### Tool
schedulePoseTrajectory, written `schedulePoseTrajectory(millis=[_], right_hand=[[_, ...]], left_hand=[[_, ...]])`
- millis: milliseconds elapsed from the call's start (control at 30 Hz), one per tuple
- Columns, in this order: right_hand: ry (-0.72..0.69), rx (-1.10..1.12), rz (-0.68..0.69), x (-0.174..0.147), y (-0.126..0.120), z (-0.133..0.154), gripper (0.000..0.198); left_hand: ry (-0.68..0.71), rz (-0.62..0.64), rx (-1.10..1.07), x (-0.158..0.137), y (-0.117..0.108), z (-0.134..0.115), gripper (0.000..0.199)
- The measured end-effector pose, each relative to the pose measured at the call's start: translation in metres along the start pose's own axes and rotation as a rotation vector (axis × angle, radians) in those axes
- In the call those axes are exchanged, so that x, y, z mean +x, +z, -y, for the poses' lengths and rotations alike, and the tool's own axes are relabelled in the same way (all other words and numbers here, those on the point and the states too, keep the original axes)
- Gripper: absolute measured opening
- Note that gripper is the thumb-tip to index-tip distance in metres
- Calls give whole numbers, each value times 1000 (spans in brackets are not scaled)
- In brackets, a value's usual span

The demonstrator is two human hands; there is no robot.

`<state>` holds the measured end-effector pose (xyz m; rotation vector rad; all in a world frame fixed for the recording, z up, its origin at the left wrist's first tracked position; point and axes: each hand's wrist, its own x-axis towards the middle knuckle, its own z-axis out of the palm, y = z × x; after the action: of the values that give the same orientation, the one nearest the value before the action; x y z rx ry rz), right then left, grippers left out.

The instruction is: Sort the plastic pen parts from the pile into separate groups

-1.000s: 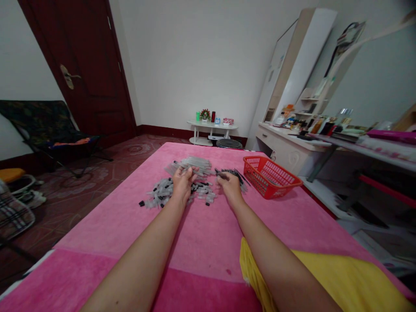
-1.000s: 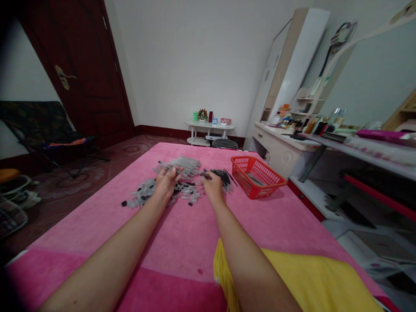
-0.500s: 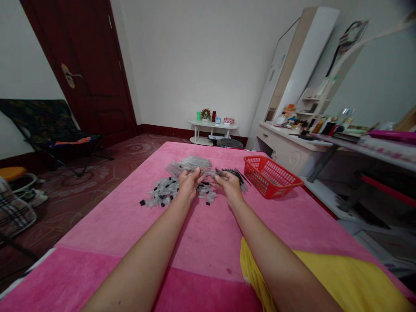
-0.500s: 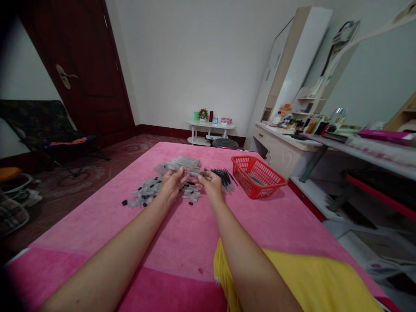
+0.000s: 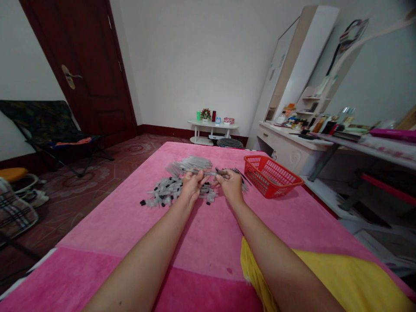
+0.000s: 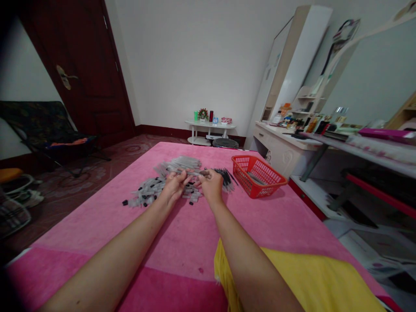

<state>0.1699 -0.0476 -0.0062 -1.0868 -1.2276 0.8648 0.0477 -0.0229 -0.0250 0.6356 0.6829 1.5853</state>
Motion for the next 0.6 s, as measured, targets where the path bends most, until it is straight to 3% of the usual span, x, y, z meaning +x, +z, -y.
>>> schedulePoseTrajectory(millis=[200, 333, 500, 600], right_hand=[[269, 172, 22, 3, -4, 9, 5], [410, 225, 126, 4, -10, 10, 4], [298, 43, 252, 6, -9, 10, 6], [214, -48, 249, 14, -16, 13, 9]], left_hand=[[103, 102, 11, -5, -1, -2, 40], [126, 166, 89, -9, -1, -6, 45], [84, 221, 214, -7, 4, 1, 39], [169, 246, 376, 0, 3, 3, 34]])
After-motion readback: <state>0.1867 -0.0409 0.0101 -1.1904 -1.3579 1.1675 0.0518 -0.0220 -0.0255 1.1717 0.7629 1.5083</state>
